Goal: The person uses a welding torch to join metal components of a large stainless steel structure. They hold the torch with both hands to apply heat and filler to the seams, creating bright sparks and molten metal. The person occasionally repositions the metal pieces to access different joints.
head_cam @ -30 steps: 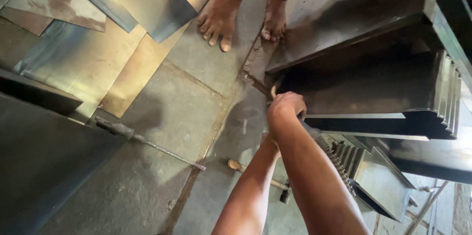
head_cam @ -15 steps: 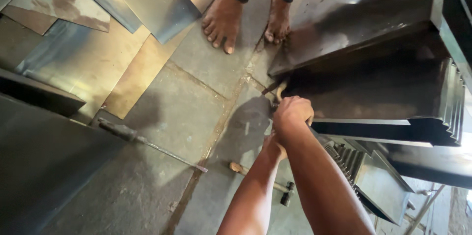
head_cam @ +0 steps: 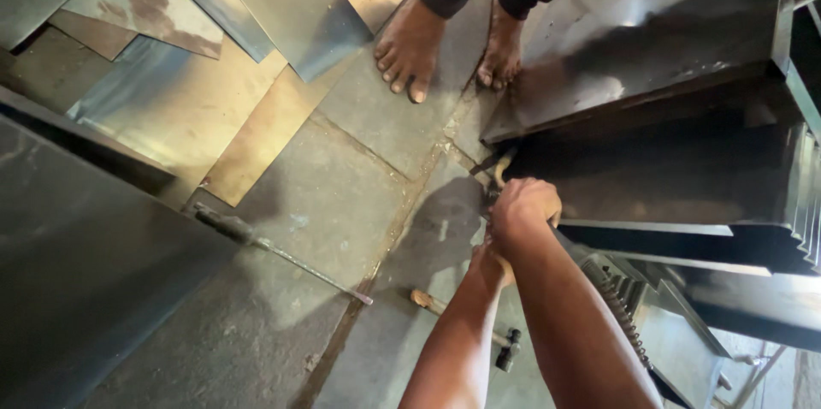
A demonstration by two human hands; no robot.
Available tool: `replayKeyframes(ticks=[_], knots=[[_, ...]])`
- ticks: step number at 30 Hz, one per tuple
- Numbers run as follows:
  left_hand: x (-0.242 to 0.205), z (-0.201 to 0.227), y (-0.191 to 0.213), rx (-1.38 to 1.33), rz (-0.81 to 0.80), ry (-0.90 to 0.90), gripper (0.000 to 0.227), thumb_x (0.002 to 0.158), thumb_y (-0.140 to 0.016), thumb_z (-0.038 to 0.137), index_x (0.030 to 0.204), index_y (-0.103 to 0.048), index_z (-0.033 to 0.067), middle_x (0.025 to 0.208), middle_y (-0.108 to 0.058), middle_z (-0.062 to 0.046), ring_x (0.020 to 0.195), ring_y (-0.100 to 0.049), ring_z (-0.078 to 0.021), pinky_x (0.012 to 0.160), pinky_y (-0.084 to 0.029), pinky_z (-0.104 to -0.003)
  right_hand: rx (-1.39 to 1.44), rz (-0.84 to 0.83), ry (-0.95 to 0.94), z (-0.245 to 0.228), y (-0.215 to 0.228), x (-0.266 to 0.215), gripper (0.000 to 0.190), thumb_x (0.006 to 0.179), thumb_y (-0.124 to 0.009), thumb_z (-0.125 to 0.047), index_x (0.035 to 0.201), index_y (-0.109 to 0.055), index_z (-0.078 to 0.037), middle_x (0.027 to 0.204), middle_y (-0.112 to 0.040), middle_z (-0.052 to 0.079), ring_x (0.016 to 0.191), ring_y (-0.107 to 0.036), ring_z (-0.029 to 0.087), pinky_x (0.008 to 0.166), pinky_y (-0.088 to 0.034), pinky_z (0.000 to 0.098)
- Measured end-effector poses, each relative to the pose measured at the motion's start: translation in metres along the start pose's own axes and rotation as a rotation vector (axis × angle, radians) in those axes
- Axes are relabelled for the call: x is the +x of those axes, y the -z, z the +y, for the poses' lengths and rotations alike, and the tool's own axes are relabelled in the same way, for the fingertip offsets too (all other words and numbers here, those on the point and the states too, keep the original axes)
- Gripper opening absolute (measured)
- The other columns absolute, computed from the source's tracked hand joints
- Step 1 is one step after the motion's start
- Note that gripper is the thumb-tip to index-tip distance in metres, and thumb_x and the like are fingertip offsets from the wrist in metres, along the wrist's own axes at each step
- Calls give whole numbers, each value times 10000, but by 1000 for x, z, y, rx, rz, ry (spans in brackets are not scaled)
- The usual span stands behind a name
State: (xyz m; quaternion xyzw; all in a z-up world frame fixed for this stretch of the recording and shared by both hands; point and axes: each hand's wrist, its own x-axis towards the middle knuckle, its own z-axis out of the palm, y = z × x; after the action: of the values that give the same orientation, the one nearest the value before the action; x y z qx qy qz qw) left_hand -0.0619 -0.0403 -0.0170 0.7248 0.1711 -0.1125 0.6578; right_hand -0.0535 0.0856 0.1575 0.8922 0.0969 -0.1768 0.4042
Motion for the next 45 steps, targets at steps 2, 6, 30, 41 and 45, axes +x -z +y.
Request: replayKeyframes(ticks=[2,6,30,41,45], knots=[[-4,-1,0,22,-8,8,1082,808,-706,621,1647,-144,232,1694,-206,-72,1520,-235,-306,1206,-275,-363,-37,13,25,2,-3,-3,570,842,-789,-568,1222,-769,-145,1270,-733,65,1134,-721,284,776,-643,485],[-5,7,11,39,-74,51,1110,760,-728,616,1646,-168,250,1709,-233,-70,1543,-254,-317,1226,-291,-370,-98,-29,85,4,-1,1,493,804,-881,-408,1222,-776,-169,1281,-723,38,1143,-718,263,787,-651,491],[-16,14,28,80,-46,50,1191,762,-761,586,1645,-55,214,1721,-84,-99,1564,-184,-332,1212,-305,-447,-76,102,128,12,-42,50,267,941,-684,-296,1170,-809,-237,1223,-774,37,1129,-738,248,836,-635,396],[-17,18,24,110,-54,40,1232,762,-776,573,1644,-3,197,1726,-15,-112,1573,-152,-338,1205,-311,-482,116,64,159,26,-15,-24,601,878,-761,-507,1275,-681,-63,1365,-634,161,1239,-644,297,980,-564,398],[-21,19,29,109,-40,31,1247,763,-782,568,1644,16,191,1728,10,-117,1576,-140,-341,1203,-313,-495,228,-2,141,37,-9,-45,438,900,-733,-382,1216,-727,-77,1288,-704,159,1223,-676,298,987,-572,399]])
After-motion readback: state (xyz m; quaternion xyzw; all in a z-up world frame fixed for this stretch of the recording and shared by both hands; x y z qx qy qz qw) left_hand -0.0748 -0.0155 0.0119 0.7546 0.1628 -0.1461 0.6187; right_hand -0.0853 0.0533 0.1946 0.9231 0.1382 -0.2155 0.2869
